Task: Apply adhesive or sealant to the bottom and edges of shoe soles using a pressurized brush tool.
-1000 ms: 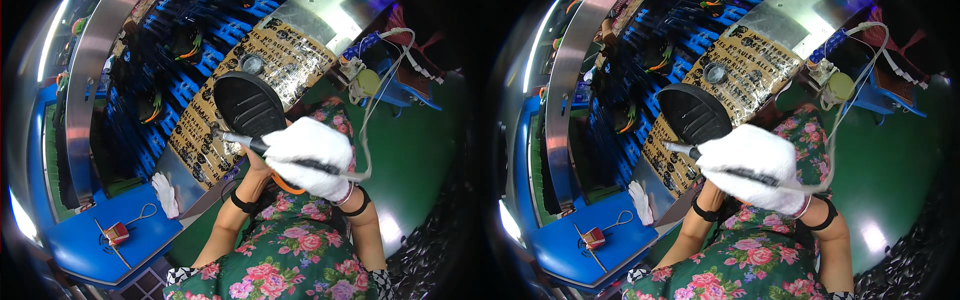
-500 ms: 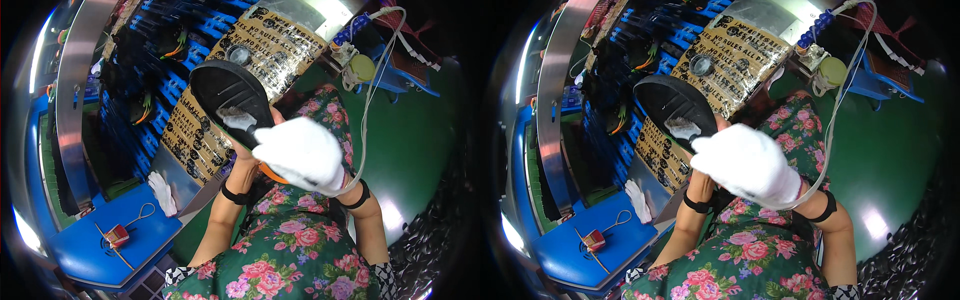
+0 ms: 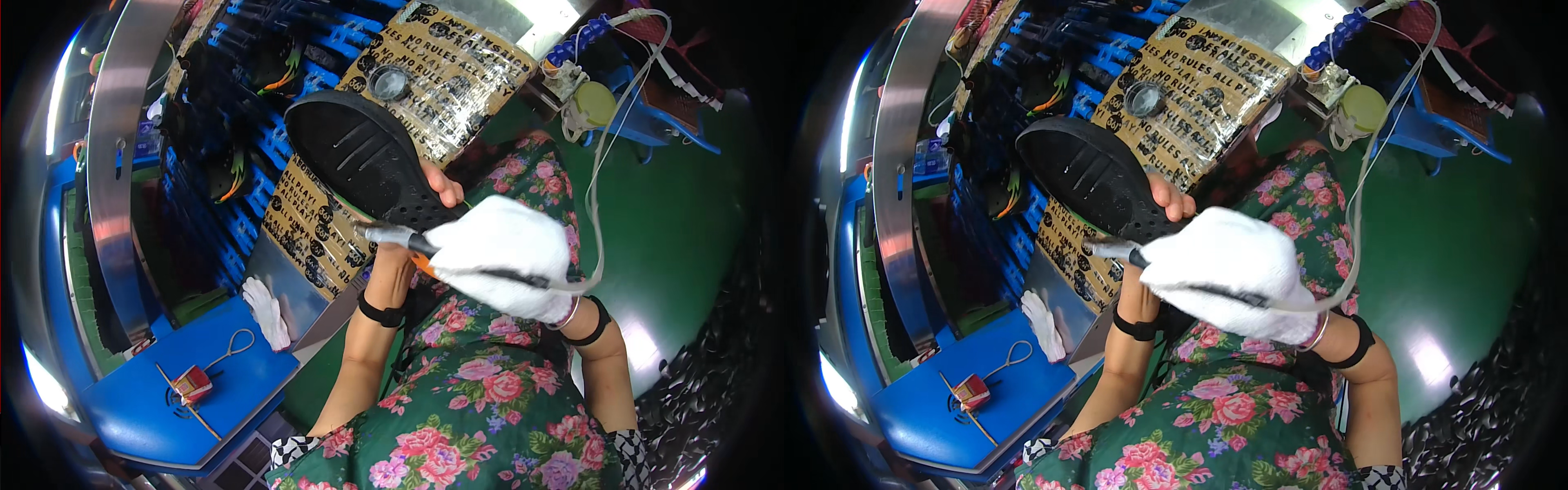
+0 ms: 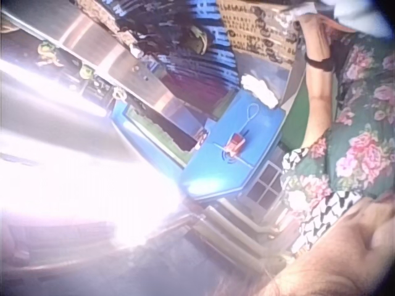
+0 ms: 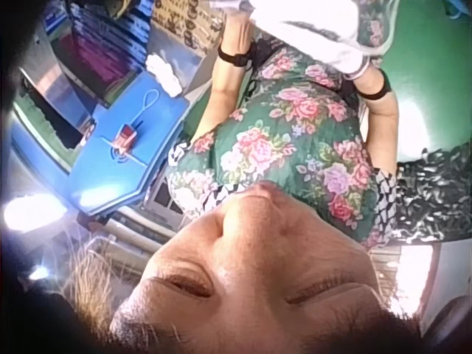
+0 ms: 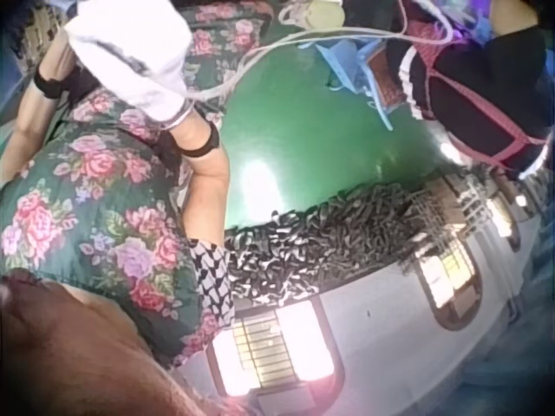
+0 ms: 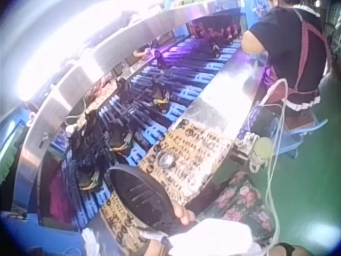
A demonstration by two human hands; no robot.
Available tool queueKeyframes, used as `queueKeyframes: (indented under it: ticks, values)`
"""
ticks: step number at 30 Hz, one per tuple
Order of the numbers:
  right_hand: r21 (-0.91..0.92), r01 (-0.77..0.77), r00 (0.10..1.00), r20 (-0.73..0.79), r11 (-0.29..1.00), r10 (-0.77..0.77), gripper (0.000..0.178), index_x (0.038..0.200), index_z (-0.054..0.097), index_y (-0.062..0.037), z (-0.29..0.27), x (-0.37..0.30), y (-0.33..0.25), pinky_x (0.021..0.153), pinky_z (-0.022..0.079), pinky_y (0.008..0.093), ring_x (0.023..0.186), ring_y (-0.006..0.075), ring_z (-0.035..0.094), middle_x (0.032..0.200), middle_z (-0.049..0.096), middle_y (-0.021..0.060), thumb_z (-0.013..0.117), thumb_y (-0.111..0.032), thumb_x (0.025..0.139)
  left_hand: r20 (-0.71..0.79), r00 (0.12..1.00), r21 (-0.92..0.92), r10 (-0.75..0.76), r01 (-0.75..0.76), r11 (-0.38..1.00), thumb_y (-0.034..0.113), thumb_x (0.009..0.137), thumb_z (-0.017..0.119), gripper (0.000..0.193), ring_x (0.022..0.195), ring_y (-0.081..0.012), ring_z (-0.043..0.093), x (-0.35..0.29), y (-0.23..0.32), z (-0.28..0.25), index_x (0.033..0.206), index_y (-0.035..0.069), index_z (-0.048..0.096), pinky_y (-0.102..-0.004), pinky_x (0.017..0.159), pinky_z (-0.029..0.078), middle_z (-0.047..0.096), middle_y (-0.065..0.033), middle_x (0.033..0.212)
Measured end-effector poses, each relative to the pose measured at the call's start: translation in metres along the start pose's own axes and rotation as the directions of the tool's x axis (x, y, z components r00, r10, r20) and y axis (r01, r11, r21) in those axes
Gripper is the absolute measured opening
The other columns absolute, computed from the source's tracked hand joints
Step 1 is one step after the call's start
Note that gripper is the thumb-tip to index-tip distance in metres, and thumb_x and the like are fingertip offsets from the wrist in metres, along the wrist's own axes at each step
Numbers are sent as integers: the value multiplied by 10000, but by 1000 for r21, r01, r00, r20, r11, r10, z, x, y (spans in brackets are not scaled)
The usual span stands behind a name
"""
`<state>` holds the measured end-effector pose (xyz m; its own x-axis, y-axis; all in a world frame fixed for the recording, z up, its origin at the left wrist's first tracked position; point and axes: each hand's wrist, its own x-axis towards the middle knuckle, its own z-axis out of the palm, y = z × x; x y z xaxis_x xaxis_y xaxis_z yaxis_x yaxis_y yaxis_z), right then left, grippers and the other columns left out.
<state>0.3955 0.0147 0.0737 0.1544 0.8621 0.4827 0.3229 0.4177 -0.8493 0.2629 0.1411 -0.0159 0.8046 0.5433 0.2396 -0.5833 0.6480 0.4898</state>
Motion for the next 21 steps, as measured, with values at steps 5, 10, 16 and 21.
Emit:
queueKeyframes:
  ticks: [5,10,16,21]
  values:
    - [-269,168,982,-42,948,-185,280,1046,781,-120,12,-11,0,729,569,328,907,230,691,1029,747,53,779,-31,781,-78,997,52,-23,27,998,710,815,640,765,841,-252,591,1,9,-4,1061,-13,599,-369,762,492,670,-148,904]
    - [32,-34,995,-91,999,36,262,1020,785,-115,4,-7,-1,700,555,336,790,235,692,964,752,50,812,-51,768,18,997,55,78,-79,995,808,776,619,884,853,-254,647,5,11,-8,1057,-30,602,-383,879,466,679,-159,898]
    - [-202,106,991,-54,974,-120,307,1044,780,-119,11,-16,-4,690,547,336,841,229,693,1025,752,60,801,-27,752,-75,992,36,102,-99,994,819,797,591,902,873,-248,644,4,19,-5,1078,-39,586,-397,897,469,665,-154,920]
    - [1,-33,992,-122,999,33,257,985,768,-68,1,-12,0,670,543,339,788,238,687,970,749,77,827,-32,737,-19,989,21,148,-148,989,755,857,566,850,872,-264,644,7,16,-8,1094,-61,581,-414,879,460,650,-164,944]
